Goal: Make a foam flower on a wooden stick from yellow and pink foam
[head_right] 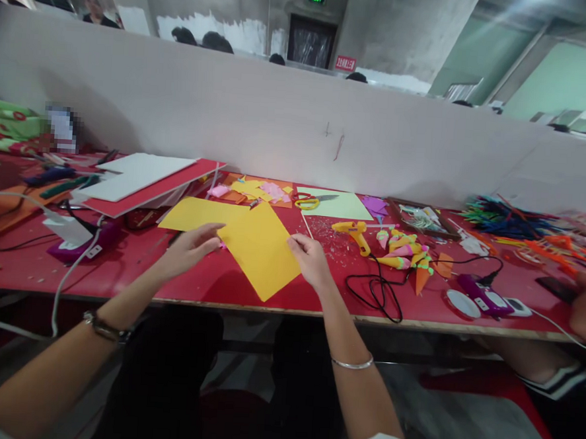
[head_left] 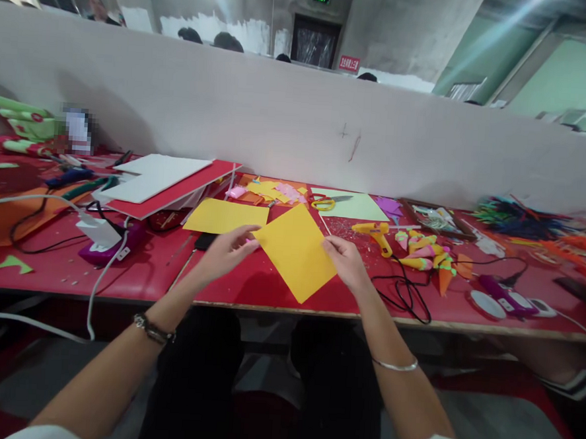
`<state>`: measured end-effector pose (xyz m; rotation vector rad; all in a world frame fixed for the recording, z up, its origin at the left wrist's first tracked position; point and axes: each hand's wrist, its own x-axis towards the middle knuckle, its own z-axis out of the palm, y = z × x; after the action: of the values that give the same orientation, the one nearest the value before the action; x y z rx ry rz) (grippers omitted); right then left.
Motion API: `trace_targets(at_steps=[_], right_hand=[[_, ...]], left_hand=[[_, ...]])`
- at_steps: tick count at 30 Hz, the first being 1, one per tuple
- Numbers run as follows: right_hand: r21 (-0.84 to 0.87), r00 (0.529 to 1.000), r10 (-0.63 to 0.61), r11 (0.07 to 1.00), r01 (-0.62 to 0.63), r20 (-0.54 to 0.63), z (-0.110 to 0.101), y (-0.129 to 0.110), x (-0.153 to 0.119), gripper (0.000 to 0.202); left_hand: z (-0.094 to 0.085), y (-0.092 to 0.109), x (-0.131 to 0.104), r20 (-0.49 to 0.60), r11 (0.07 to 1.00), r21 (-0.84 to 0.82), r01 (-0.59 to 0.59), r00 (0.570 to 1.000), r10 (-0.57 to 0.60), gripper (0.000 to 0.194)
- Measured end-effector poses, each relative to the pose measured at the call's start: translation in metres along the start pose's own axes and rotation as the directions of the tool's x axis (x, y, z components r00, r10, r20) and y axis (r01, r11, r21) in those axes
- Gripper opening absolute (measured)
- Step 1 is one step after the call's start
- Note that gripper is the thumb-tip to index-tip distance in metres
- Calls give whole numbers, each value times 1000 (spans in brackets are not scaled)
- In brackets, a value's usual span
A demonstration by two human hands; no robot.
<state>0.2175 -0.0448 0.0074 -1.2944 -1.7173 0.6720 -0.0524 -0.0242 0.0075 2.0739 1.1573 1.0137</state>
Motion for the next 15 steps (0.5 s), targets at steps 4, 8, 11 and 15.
trace_targets(at_steps=[4, 8, 11, 15], right_hand=[[105, 998, 57, 993, -59, 18, 21, 7, 10, 31], [-141, 959, -117, 987, 83, -257, 32, -6, 12, 31], [-101, 972, -154, 985, 138, -180, 38, -18, 10, 35], [198, 995, -87, 977, 74, 58, 41, -22, 10, 37]], left_hand=[[36, 16, 8, 36, 987, -164, -1, 999, 7, 43], [56, 27, 28, -166, 988, 113, 103, 983, -83, 44], [62, 32, 43, -110, 996, 67, -60, 992, 67, 38], [66, 31, 53, 66, 952, -208, -223, 968, 242, 34]])
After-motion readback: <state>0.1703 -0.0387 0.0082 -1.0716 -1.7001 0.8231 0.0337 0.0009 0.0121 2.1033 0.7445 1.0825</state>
